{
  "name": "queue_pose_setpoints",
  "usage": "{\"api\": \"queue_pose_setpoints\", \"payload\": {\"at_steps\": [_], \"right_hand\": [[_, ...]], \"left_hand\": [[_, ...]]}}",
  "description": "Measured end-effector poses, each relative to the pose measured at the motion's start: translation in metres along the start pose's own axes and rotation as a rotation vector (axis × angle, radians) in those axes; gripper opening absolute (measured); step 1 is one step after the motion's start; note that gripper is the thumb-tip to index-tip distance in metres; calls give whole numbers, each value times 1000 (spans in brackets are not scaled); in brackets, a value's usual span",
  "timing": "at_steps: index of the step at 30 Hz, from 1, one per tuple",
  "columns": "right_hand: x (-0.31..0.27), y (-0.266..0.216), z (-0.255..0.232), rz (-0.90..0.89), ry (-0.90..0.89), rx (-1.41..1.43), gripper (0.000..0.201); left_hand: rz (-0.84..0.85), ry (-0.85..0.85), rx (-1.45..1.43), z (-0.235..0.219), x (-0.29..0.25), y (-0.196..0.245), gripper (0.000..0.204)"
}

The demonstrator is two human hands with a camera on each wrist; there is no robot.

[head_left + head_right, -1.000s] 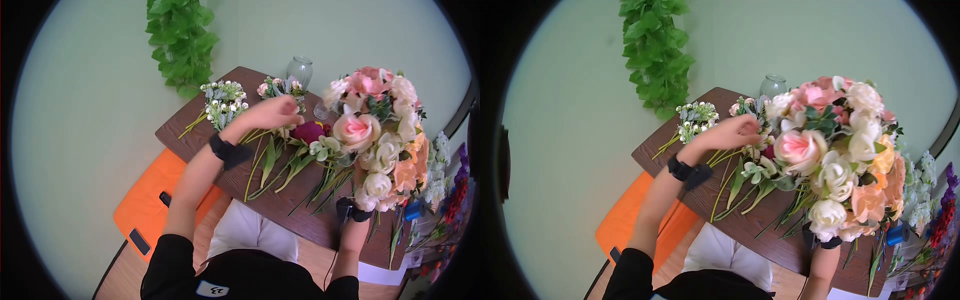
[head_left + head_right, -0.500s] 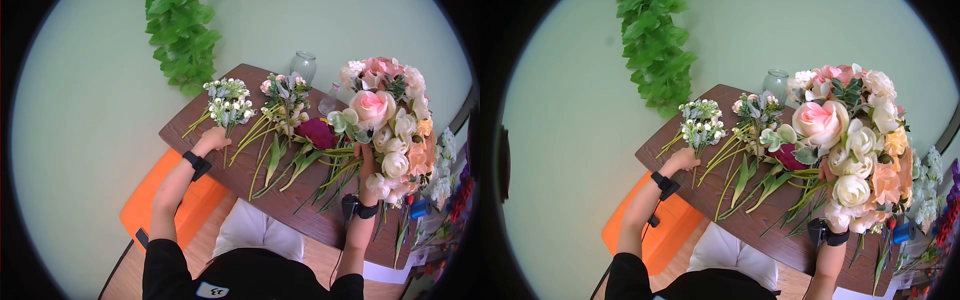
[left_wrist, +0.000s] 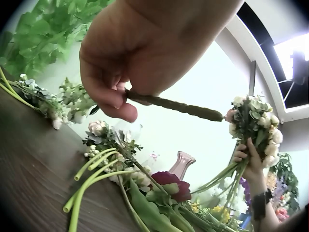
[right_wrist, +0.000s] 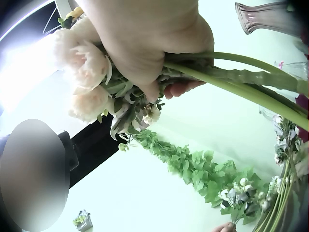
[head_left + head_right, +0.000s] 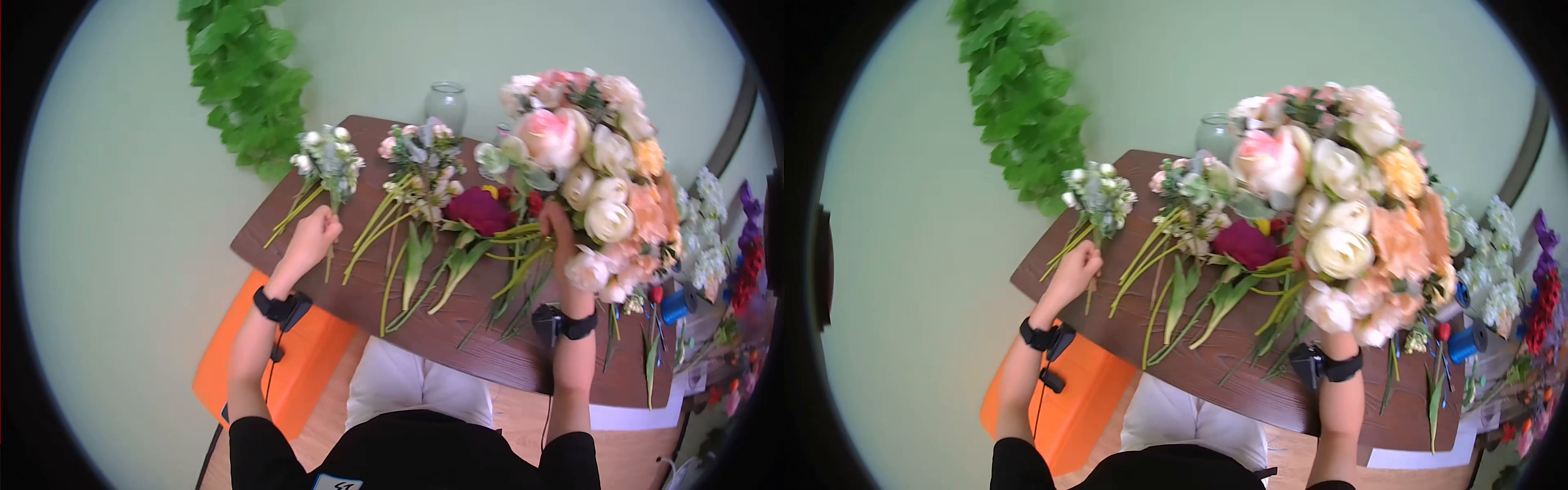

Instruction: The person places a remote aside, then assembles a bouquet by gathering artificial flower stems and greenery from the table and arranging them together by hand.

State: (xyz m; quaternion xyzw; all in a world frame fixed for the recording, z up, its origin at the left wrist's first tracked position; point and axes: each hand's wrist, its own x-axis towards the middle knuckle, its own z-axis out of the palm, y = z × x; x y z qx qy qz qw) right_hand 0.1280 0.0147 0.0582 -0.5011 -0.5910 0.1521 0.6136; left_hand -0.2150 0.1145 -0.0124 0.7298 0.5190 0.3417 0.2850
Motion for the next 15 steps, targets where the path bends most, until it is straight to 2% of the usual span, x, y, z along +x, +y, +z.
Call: {"api": "queue_pose_setpoints", "payload": {"at_steps": [1, 3, 5, 7, 8, 12, 13, 15], "right_hand": [[-3, -26, 6, -86, 25, -10, 25], [1, -8, 7, -30, 36, 217, 22], [2, -4, 5, -17, 21, 255, 19], [4, 2, 5, -13, 46, 312, 19], [5, 4, 4, 5, 57, 287, 19], [6, 16, -2, 86, 87, 218, 22], [6, 19, -3, 137, 98, 215, 22], [7, 24, -3, 129, 113, 294, 22]], "left_hand": [[-10, 4, -153, 5, -1, 7, 10], [6, -10, -231, 12, -3, 29, 8], [11, -10, -296, 22, -2, 39, 8], [243, 158, -302, 35, 1, 42, 10], [302, 186, -323, 40, 3, 42, 12], [445, 262, -417, 65, 2, 53, 14], [451, 258, -417, 71, 0, 56, 14], [524, 279, -330, 82, -2, 66, 15]]}}
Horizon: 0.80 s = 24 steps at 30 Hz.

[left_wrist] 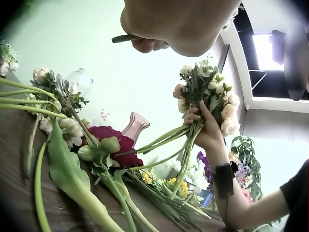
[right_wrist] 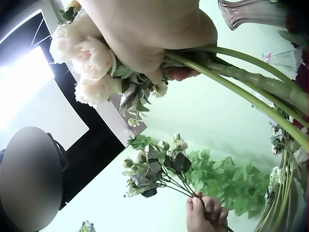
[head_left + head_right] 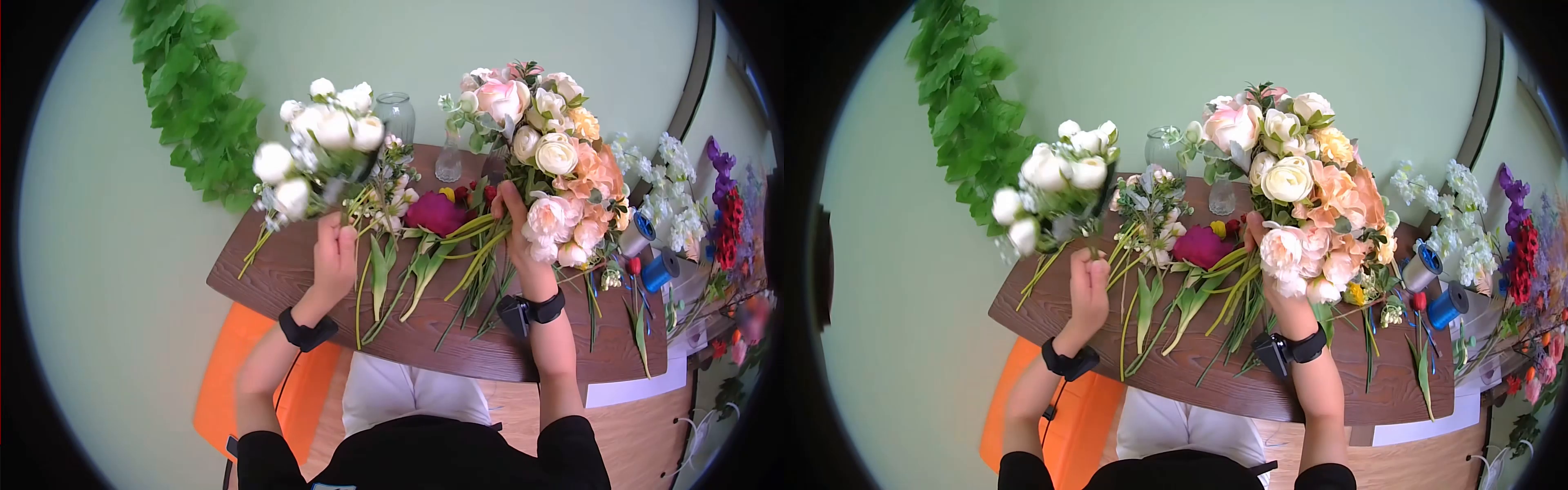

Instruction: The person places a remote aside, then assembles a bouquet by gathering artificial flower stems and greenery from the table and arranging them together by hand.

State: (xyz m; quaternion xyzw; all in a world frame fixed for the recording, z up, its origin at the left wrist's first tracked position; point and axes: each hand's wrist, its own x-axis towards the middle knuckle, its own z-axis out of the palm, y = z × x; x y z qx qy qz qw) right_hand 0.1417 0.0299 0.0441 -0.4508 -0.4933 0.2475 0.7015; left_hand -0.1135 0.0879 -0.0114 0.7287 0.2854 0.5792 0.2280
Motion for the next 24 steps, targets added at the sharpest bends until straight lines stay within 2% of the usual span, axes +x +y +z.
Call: {"api": "queue_pose_setpoints", "payload": {"at_steps": [1, 2, 3, 4, 6, 7, 8, 10, 13, 14, 16, 20, 22, 24], "right_hand": [[1, 2, -1, -55, -1, -10, 22], [2, 3, -2, -110, -3, -20, 23], [1, 1, -3, -85, -18, -26, 20], [0, 11, -8, -89, -14, -25, 20], [-2, 55, -26, -486, 54, -687, 8], [-3, 60, -31, -679, 91, -1021, 14], [-3, 65, -34, -679, 93, -1023, 14], [-14, 64, -37, -670, 105, -1001, 14], [-31, 64, -37, -658, 120, -967, 14], [-23, 65, -30, -655, 124, -955, 14], [-29, 65, -36, -646, 128, -929, 13], [-10, 61, -30, -633, 137, -875, 13], [-4, 59, -18, -627, 143, -851, 13], [-16, 59, -24, -621, 151, -826, 13]], "left_hand": [[47, 5, 133, 4, 0, 2, 20], [52, 2, 132, 9, -2, -4, 20], [154, -49, 183, 16, -4, -18, 20], [256, -100, 234, 22, 0, -13, 20], [259, -124, 148, 36, 5, 16, 20], [144, -184, 99, 44, 2, 12, 20], [96, -227, 42, 53, 1, 4, 18], [89, -264, 90, 60, 7, 27, 15], [92, -355, 19, 69, 8, 34, 13], [93, -356, 19, 70, 9, 36, 13], [-23, -424, -79, 73, 10, 40, 11], [-12, -432, -179, 83, 7, 31, 7], [225, -403, -203, 80, 4, 33, 23], [451, -364, 51, 82, 3, 23, 29]]}}
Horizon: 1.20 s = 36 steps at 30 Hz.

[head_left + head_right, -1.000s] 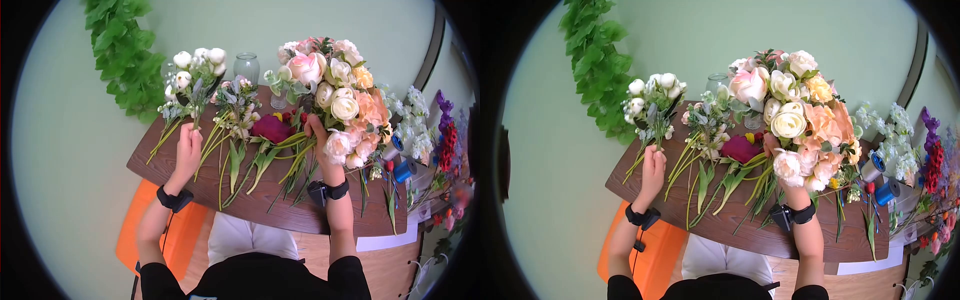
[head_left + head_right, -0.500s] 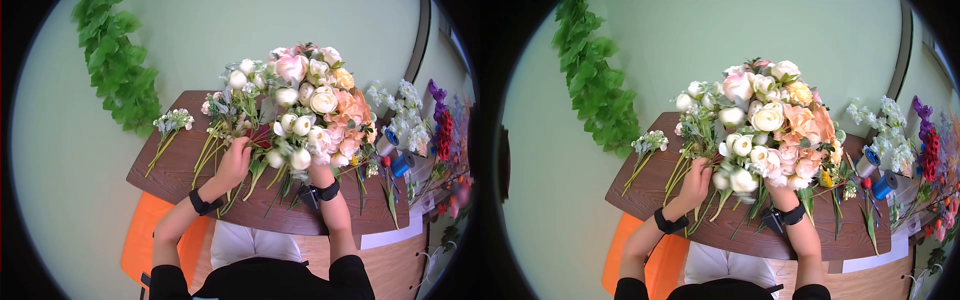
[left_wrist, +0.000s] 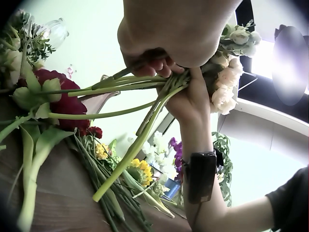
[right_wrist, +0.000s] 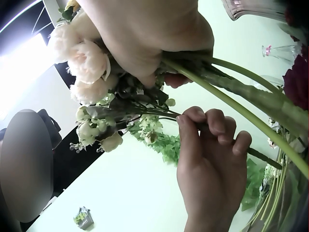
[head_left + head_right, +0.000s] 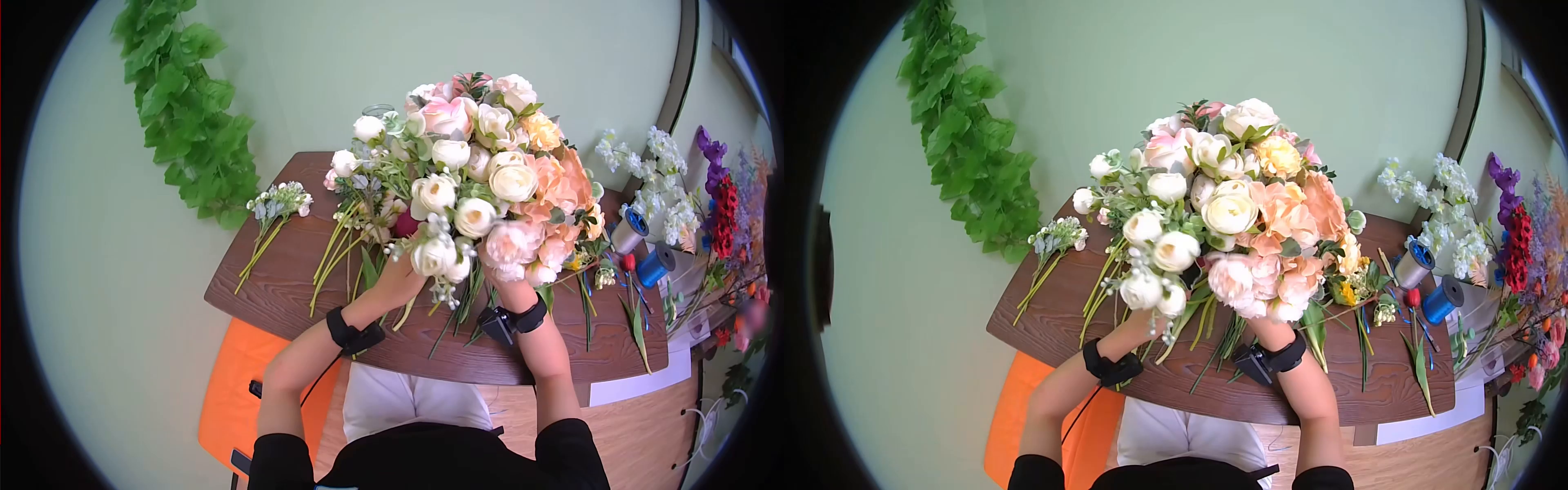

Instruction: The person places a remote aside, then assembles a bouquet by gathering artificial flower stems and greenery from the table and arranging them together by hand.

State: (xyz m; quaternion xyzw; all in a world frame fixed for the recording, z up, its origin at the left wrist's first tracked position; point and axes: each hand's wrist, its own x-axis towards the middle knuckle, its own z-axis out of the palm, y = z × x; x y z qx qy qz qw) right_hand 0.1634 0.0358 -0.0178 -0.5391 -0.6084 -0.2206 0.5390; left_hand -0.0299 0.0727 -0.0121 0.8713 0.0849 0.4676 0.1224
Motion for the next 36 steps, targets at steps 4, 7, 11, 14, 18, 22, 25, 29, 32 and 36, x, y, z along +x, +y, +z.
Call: {"api": "queue_pose_setpoints", "payload": {"at_steps": [4, 7, 11, 14, 18, 22, 25, 29, 32, 36], "right_hand": [[-3, -1, -4, 25, 16, 45, 12], [-1, -6, 2, 42, 26, 81, 12], [-30, 3, -27, 70, 36, 131, 12], [-26, 0, -24, 88, 42, 169, 12], [-25, -1, -25, 106, 56, 221, 11], [-21, -2, -23, 124, 69, 271, 11], [-17, 1, -25, 135, 72, 310, 11], [-10, -2, -21, 156, 66, 360, 10], [-6, -4, -20, 167, 51, 406, 10], [-14, -9, -26, 168, 15, 498, 10]], "left_hand": [[-303, 85, -612, 4, 14, 7, 27], [-315, -1, -470, -1, 18, 6, 22], [-496, 14, -952, 21, -5, -28, 28], [-526, 6, -1394, 48, -29, -62, 29], [-760, 191, -1675, 30, -16, -41, 24], [-674, 136, -1483, 22, -4, -35, 23], [-419, 56, -763, 4, 4, -12, 28], [-228, 45, -420, 7, 6, -18, 29], [-95, 43, -155, 13, 7, -25, 31], [-846, -148, -927, 31, 7, -32, 32]]}}
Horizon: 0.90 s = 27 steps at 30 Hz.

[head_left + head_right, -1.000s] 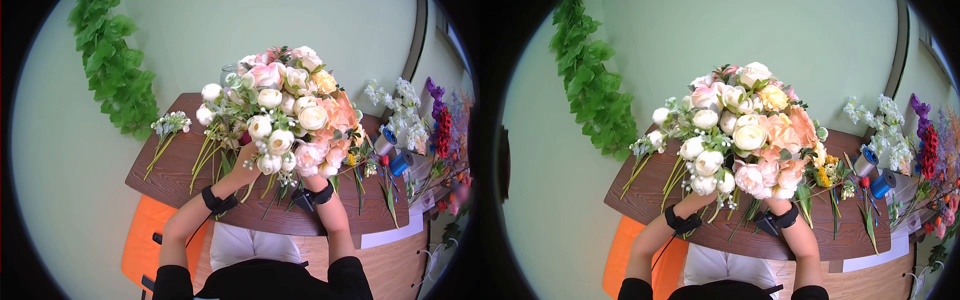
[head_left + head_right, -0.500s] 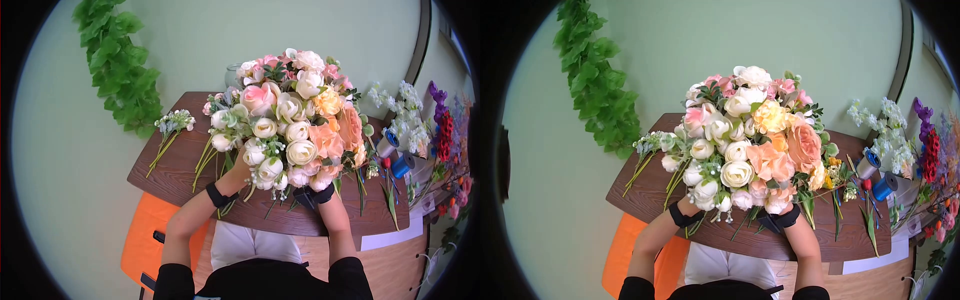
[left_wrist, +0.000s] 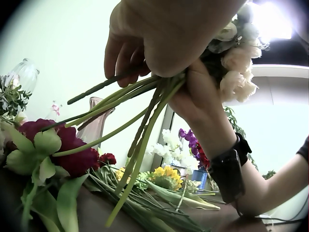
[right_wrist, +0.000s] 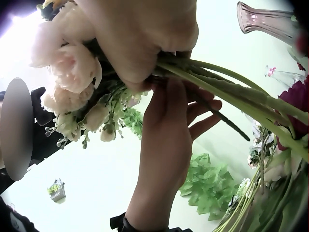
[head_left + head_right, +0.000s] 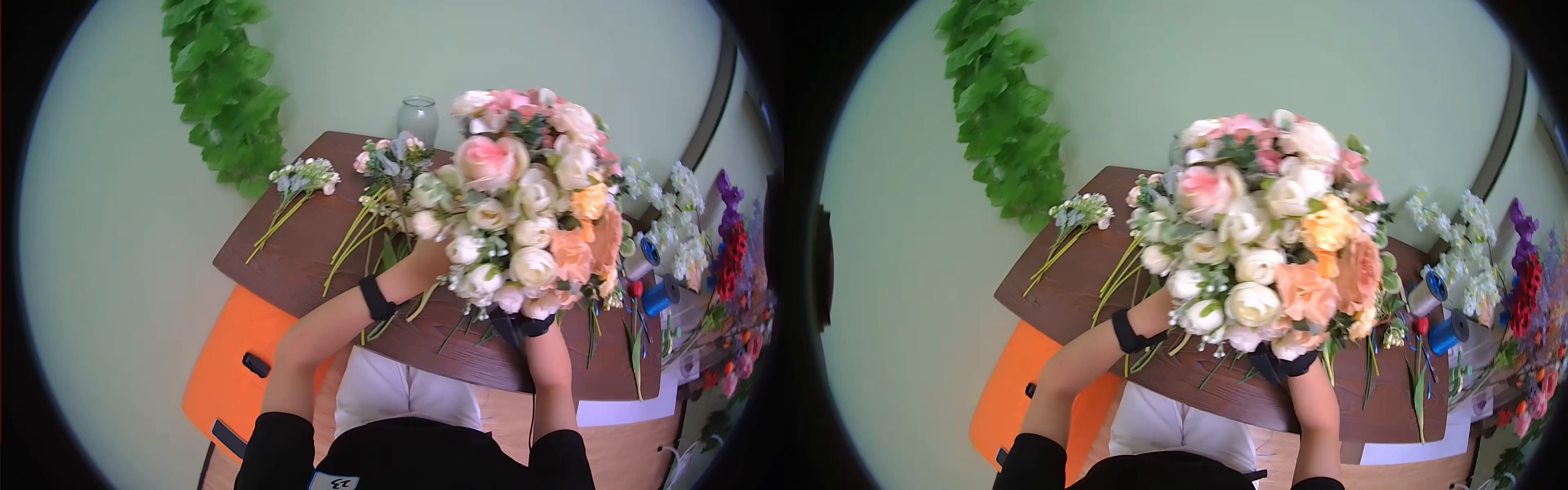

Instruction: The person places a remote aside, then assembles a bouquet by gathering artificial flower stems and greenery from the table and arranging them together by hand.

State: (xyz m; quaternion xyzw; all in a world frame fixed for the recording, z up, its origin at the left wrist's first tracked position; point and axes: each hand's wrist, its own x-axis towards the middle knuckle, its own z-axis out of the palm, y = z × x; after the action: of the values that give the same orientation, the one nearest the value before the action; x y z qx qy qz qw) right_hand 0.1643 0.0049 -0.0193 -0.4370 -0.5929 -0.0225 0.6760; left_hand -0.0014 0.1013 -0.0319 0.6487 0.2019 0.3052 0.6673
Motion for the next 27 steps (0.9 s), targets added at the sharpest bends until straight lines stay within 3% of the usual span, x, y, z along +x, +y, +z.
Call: {"api": "queue_pose_setpoints", "payload": {"at_steps": [1, 2, 4, 6, 8, 12, 13, 14, 16, 18, 21, 23, 24, 27], "right_hand": [[1, -1, 0, 4, -15, 28, 10], [-3, -3, -4, 8, -33, 57, 10], [5, -2, -5, 19, -71, 117, 10], [8, -5, 0, 31, -107, 169, 10], [11, -8, 3, 44, -141, 219, 10], [13, -14, 2, 77, -200, 304, 9], [17, -12, 5, 85, -211, 321, 9], [13, -14, 3, 92, -220, 338, 9], [19, -15, 7, 108, -237, 368, 9], [24, -10, 2, 127, -248, 392, 9], [43, -4, 7, 147, -246, 430, 9], [43, -3, 0, 161, -241, 455, 9], [44, -3, 1, 169, -238, 466, 9], [50, -8, 13, 191, -227, 502, 9]], "left_hand": [[134, 55, 37, 10, -9, 22, 31], [401, 103, 241, 4, -2, 19, 31], [685, 86, 569, 7, -1, 39, 32], [922, 231, 1209, 6, -2, 38, 31], [779, 212, 1232, 1, 11, 22, 30], [850, 285, 917, 8, -9, 56, 22], [828, 248, 799, 5, -5, 54, 23], [772, 178, 873, -2, -1, 46, 35], [722, 244, 871, -3, -9, 51, 29], [551, 267, 937, -14, -17, 60, 25], [382, 389, 1109, -63, -20, 61, 24], [98, 483, 1204, -110, -27, 62, 29], [57, 584, 1249, -142, -29, 50, 30], [-456, 798, 1347, -208, -56, 47, 31]]}}
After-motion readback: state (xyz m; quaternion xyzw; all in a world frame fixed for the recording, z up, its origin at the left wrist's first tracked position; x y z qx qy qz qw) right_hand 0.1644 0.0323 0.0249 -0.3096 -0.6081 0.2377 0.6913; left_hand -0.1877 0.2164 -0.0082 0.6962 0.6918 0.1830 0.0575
